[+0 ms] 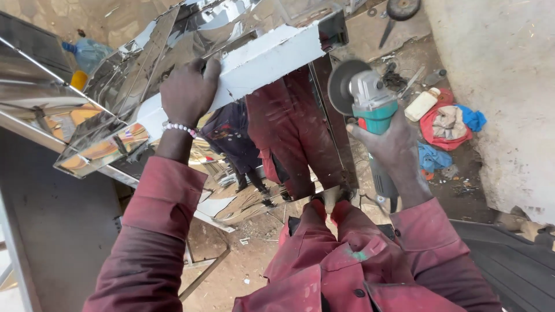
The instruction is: Using an angle grinder to smooth the welds and edges of a stainless steel structure.
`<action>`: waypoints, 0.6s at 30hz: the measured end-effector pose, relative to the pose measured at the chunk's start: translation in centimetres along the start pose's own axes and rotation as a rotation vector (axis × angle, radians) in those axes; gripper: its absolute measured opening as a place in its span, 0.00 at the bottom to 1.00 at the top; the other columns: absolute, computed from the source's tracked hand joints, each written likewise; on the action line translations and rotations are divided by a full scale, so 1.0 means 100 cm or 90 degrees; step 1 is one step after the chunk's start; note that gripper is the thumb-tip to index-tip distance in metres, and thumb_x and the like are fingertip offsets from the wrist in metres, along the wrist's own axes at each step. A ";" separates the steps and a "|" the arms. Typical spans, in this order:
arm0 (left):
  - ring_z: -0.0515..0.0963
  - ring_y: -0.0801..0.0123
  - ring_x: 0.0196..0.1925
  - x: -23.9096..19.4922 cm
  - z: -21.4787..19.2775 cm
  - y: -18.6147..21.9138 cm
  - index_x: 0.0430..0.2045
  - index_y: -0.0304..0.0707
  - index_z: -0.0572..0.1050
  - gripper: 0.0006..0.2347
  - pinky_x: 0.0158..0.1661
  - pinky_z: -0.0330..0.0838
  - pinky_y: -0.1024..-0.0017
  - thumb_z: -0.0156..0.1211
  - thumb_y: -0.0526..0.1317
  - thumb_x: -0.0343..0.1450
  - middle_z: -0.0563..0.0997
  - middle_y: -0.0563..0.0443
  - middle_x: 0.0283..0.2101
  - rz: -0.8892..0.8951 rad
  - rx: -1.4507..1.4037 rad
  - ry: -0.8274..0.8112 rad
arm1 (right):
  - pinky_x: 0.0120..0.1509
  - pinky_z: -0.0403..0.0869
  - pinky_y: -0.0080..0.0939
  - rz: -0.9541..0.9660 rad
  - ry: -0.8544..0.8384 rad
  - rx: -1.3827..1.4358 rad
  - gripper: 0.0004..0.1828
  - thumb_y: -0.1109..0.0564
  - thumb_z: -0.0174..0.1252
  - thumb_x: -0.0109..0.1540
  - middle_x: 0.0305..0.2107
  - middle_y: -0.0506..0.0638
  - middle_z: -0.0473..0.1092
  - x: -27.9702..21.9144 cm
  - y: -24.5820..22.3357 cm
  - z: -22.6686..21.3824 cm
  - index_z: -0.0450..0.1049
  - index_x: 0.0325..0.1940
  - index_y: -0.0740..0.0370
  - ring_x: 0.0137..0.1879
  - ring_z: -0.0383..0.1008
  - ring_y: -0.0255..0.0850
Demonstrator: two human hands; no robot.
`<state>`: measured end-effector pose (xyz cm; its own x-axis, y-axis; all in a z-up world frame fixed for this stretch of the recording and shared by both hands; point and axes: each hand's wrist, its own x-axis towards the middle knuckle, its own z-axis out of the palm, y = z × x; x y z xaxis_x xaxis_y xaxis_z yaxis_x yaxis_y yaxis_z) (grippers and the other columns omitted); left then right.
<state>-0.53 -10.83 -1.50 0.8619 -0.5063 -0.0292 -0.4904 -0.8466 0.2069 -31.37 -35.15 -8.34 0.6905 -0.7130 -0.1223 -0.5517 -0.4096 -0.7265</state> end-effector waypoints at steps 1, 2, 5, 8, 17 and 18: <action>0.61 0.72 0.14 -0.006 -0.007 0.004 0.55 0.36 0.78 0.36 0.15 0.53 0.72 0.23 0.62 0.73 0.59 0.60 0.11 -0.004 0.007 -0.001 | 0.49 0.74 0.59 -0.001 -0.005 0.006 0.51 0.35 0.75 0.51 0.44 0.63 0.76 -0.007 0.019 0.008 0.60 0.64 0.65 0.46 0.78 0.58; 0.68 0.63 0.19 -0.004 -0.010 0.009 0.45 0.38 0.78 0.31 0.21 0.60 0.64 0.27 0.60 0.74 0.68 0.53 0.16 -0.035 0.012 -0.024 | 0.49 0.74 0.57 -0.007 0.017 0.017 0.54 0.35 0.76 0.49 0.45 0.63 0.75 -0.009 0.039 0.016 0.59 0.68 0.64 0.47 0.77 0.57; 0.76 0.57 0.25 0.007 -0.014 0.012 0.36 0.40 0.81 0.28 0.26 0.68 0.59 0.30 0.58 0.74 0.78 0.46 0.23 -0.049 0.012 -0.012 | 0.48 0.75 0.52 0.007 0.018 0.060 0.52 0.37 0.76 0.49 0.45 0.61 0.75 -0.008 0.027 0.008 0.60 0.67 0.64 0.45 0.78 0.53; 0.75 0.55 0.27 -0.002 -0.004 0.005 0.34 0.39 0.80 0.27 0.26 0.66 0.57 0.31 0.58 0.76 0.78 0.43 0.26 -0.051 0.017 -0.011 | 0.46 0.78 0.49 -0.029 0.010 0.055 0.49 0.40 0.78 0.51 0.45 0.59 0.76 -0.009 0.013 -0.002 0.61 0.64 0.65 0.43 0.79 0.50; 0.74 0.44 0.31 -0.002 -0.011 0.011 0.34 0.41 0.76 0.23 0.30 0.61 0.52 0.32 0.56 0.76 0.77 0.36 0.28 -0.117 0.056 -0.049 | 0.45 0.76 0.61 -0.092 -0.006 -0.040 0.51 0.30 0.74 0.53 0.40 0.61 0.76 0.026 -0.013 0.004 0.61 0.63 0.67 0.42 0.79 0.60; 0.73 0.45 0.30 -0.002 -0.010 0.011 0.30 0.41 0.75 0.23 0.29 0.59 0.52 0.32 0.56 0.76 0.77 0.38 0.26 -0.111 0.050 -0.045 | 0.45 0.79 0.57 -0.079 -0.030 -0.034 0.50 0.29 0.73 0.54 0.38 0.57 0.76 0.025 -0.013 0.003 0.61 0.62 0.65 0.40 0.80 0.56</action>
<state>-1.08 -11.52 -0.28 0.9248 -0.3588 -0.1263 -0.3455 -0.9313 0.1158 -28.77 -36.28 -7.91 0.7754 -0.6279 -0.0670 -0.4844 -0.5234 -0.7011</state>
